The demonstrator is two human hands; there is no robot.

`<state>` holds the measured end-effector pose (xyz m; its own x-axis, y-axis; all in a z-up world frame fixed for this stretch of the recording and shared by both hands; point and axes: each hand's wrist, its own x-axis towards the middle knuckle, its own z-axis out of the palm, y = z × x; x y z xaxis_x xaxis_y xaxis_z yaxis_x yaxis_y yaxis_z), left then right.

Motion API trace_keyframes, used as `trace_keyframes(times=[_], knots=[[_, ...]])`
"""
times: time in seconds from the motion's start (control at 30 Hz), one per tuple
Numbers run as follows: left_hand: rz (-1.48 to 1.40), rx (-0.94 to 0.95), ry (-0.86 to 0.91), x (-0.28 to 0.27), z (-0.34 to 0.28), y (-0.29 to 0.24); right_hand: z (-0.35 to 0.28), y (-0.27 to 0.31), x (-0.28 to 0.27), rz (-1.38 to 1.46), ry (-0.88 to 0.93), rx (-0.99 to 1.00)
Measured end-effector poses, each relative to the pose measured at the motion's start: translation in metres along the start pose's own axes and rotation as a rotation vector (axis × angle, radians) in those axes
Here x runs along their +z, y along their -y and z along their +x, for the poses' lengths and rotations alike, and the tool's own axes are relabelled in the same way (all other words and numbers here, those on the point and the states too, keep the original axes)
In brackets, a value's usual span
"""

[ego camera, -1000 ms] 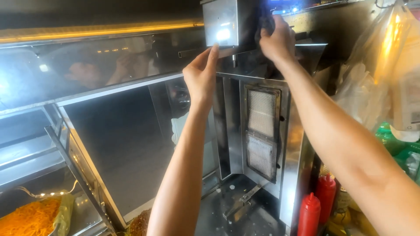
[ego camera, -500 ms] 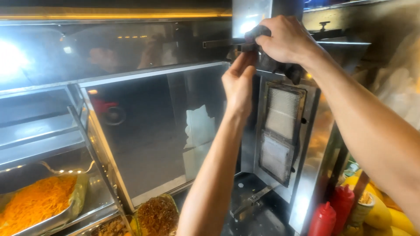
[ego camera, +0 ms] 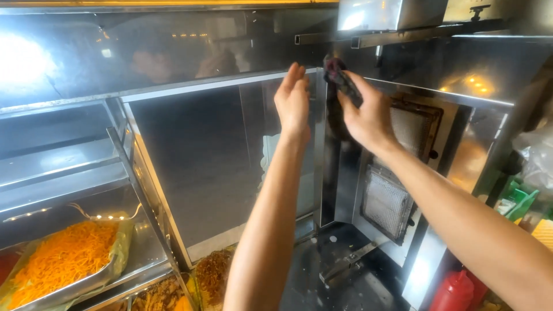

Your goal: Cleaning a vertical rotisserie machine and the surrounding counter area in a food stall.

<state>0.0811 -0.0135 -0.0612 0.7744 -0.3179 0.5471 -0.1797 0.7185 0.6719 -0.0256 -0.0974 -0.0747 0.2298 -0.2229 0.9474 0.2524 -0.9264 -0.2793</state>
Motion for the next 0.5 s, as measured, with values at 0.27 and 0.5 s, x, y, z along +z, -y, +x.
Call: trace_keyframes(times=[0.27,0.5], knots=[[0.215,0.054,0.269,-0.006,0.056,-0.04,0.06,-0.044,0.076,-0.212,-0.346,-0.11],[0.043,0.111,0.392,-0.025,0.079,-0.027,0.048,0.017,0.078,-0.017,-0.178,-0.222]])
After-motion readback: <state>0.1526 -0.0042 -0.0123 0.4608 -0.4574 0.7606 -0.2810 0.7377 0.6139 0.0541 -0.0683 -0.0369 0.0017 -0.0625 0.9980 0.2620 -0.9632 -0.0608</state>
